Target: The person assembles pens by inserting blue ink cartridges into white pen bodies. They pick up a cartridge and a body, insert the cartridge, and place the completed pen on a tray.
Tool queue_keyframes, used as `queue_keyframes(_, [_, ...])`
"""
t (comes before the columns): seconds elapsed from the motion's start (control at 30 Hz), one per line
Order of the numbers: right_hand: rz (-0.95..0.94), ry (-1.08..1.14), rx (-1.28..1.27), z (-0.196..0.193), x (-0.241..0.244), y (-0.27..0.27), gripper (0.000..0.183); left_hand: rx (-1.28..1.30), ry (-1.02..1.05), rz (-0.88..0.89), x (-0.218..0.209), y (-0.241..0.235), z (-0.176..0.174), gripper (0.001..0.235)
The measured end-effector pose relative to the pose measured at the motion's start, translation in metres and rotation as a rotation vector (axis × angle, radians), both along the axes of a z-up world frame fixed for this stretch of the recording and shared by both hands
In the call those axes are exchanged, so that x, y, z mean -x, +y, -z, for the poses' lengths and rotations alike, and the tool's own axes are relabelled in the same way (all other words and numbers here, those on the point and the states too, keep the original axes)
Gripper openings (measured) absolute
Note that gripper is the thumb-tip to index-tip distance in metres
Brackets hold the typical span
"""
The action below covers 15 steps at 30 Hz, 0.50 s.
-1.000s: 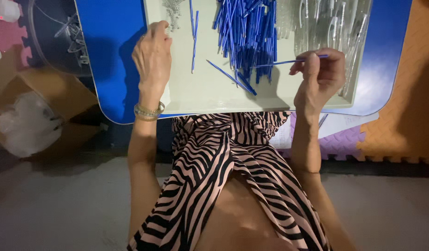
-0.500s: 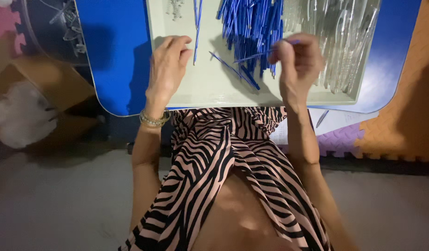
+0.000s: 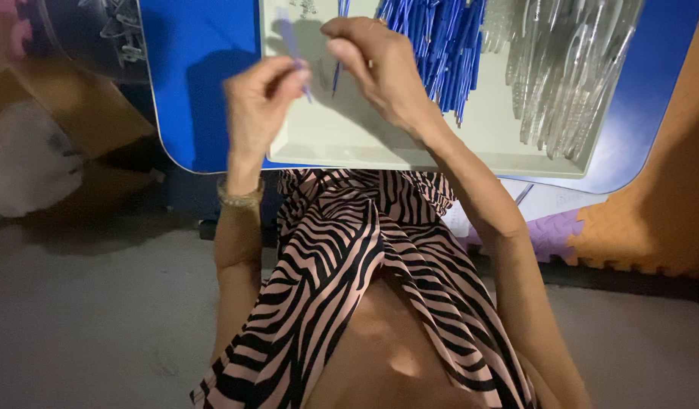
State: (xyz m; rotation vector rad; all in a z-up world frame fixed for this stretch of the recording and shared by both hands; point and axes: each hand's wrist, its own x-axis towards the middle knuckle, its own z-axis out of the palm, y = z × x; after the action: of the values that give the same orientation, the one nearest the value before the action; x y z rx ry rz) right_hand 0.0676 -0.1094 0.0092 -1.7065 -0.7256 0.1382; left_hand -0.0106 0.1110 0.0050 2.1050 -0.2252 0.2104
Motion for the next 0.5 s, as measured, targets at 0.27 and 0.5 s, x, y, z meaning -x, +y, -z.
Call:
queue_keyframes(0.27, [0.126,-0.586,1.0,0.124,0.001,0.049,0.006,0.237,-0.002,-0.178,0.004,0.003,-0.007,0.01])
queue_keyframes(0.5, [0.184,-0.665,1.02,0.097,0.014,0.02,0.003,0.191,0.0,-0.113,0.004,-0.006,-0.002,0.012])
